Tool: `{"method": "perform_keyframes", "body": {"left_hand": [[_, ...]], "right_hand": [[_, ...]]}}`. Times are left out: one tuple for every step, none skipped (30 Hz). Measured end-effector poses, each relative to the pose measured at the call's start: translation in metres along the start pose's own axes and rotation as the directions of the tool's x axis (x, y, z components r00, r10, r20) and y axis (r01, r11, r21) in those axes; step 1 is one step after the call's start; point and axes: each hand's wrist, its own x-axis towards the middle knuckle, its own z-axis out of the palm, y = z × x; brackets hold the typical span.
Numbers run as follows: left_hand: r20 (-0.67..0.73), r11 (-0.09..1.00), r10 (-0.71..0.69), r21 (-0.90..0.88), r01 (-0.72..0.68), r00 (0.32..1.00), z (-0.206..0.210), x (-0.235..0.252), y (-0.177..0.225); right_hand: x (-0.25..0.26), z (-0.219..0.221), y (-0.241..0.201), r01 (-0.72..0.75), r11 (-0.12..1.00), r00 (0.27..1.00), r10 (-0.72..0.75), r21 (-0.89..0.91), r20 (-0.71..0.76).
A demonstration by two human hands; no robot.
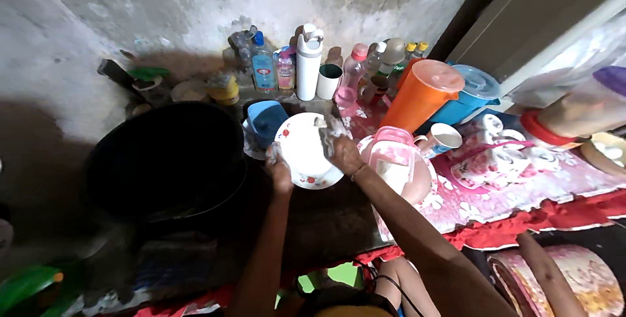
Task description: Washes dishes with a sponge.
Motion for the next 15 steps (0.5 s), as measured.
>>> {"method": "perform_keyframes", "body": {"left_hand": [[0.018, 1.000, -0.008, 0.013, 0.008, 1.000, 0.002, -0.005, 0.003], [0.043, 1.000, -0.017, 0.014, 0.017, 0.999, 0.005, -0.009, 0.005], [0.069, 1.000, -0.027, -0.008, 0.028, 0.997, 0.008, -0.013, 0.005], [0.091, 0.998, -0.037, -0.043, 0.041, 0.995, 0.010, -0.015, 0.004], [0.103, 0.995, -0.049, -0.087, 0.058, 0.993, 0.012, -0.017, 0.002], [0.101, 0.990, -0.066, -0.117, 0.077, 0.993, 0.012, -0.018, 0.000], [0.090, 0.987, -0.092, -0.122, 0.103, 0.992, 0.011, -0.017, 0.000], [0.074, 0.986, -0.124, -0.108, 0.131, 0.990, 0.007, -0.013, 0.003], [0.059, 0.984, -0.148, -0.095, 0.153, 0.987, 0.003, -0.008, 0.004], [0.052, 0.979, -0.173, -0.097, 0.177, 0.984, 0.000, -0.003, 0.004], [0.060, 0.972, -0.201, -0.112, 0.207, 0.978, -0.004, 0.000, 0.004], [0.088, 0.962, -0.226, -0.139, 0.237, 0.970, -0.007, 0.003, 0.005], [0.135, 0.944, -0.251, -0.182, 0.273, 0.958, -0.009, 0.006, 0.006], [0.186, 0.912, -0.289, -0.244, 0.329, 0.939, -0.009, 0.007, 0.008], [0.235, 0.862, -0.331, -0.319, 0.394, 0.914, -0.007, 0.007, 0.012]], "right_hand": [[0.008, 0.004, 0.002, 0.024, 0.999, 0.996, -0.026, -0.024, -0.087], [0.013, 0.006, -0.002, 0.061, 0.998, 0.990, -0.064, -0.027, -0.125], [0.012, 0.004, -0.013, 0.072, 0.997, 0.995, -0.071, 0.016, -0.072], [0.006, 0.003, -0.024, 0.099, 0.994, 0.995, -0.100, 0.056, 0.011], [-0.003, 0.004, -0.033, 0.151, 0.984, 0.983, -0.159, 0.093, 0.090], [-0.013, 0.006, -0.039, 0.210, 0.970, 0.959, -0.228, 0.119, 0.165], [-0.023, 0.008, -0.040, 0.269, 0.957, 0.933, -0.288, 0.113, 0.215], [-0.031, 0.004, -0.040, 0.300, 0.950, 0.910, -0.313, 0.091, 0.271], [-0.040, -0.004, -0.040, 0.310, 0.949, 0.896, -0.310, 0.053, 0.318], [-0.048, -0.014, -0.042, 0.308, 0.951, 0.882, -0.285, -0.001, 0.374], [-0.056, -0.018, -0.040, 0.336, 0.939, 0.895, -0.294, -0.073, 0.335], [-0.063, -0.016, -0.036, 0.398, 0.904, 0.912, -0.371, -0.157, 0.172], [-0.064, -0.014, -0.031, 0.455, 0.858, 0.883, -0.470, -0.239, -0.006], [-0.063, -0.021, -0.032, 0.481, 0.835, 0.852, -0.517, -0.268, -0.082], [-0.061, -0.032, -0.037, 0.482, 0.839, 0.855, -0.513, -0.252, -0.070]]}}
